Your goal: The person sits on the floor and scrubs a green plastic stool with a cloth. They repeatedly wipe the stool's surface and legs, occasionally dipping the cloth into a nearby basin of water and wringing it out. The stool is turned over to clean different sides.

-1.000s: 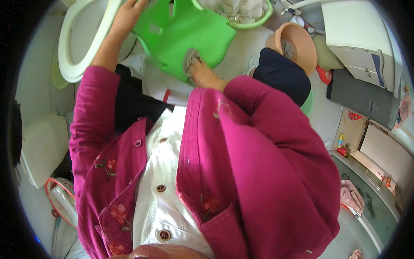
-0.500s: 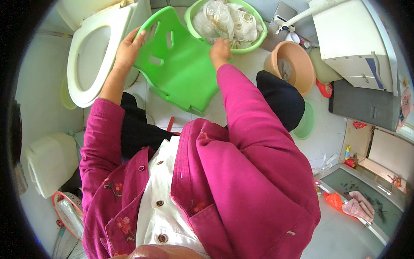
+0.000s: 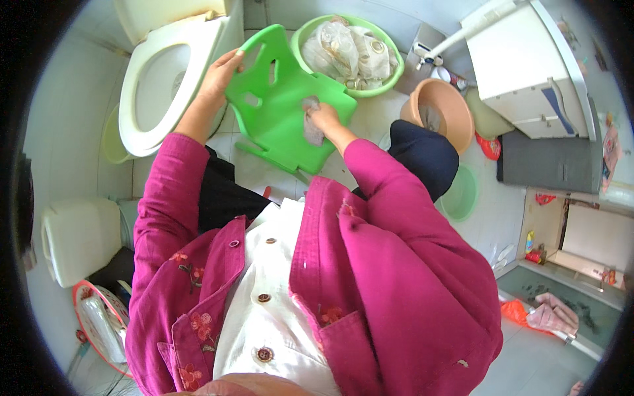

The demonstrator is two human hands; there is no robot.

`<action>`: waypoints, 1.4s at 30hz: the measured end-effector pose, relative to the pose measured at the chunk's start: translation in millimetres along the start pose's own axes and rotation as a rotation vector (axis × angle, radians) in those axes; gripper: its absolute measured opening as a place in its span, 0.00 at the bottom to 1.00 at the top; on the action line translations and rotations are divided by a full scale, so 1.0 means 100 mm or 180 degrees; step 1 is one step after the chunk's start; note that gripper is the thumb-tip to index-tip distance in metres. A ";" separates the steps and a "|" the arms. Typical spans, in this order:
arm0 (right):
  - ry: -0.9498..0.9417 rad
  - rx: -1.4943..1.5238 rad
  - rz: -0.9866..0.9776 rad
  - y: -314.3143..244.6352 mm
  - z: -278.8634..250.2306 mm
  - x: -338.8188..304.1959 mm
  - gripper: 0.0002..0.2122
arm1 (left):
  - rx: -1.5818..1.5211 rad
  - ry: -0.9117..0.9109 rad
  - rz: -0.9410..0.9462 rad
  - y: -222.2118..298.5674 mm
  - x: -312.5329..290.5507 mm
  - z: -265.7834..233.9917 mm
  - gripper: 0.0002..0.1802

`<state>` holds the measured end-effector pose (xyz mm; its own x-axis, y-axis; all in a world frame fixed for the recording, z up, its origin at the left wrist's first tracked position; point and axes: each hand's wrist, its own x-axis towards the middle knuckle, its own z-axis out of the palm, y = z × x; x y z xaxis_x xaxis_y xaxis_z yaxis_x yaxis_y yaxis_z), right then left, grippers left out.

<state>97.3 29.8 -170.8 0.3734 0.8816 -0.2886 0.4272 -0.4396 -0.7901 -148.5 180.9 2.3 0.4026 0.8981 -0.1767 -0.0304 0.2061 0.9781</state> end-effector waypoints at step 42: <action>0.1208 0.2799 0.0423 -1.29 -2.34 -1.08 0.12 | 0.0368 -0.0656 0.0946 -0.51 -0.64 1.51 0.17</action>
<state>194.5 -48.9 89.1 0.6813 0.6520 -0.3328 -0.3491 -0.1102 -0.9306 -34.5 53.9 -19.9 0.5677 0.8127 0.1310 -0.0748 -0.1075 0.9914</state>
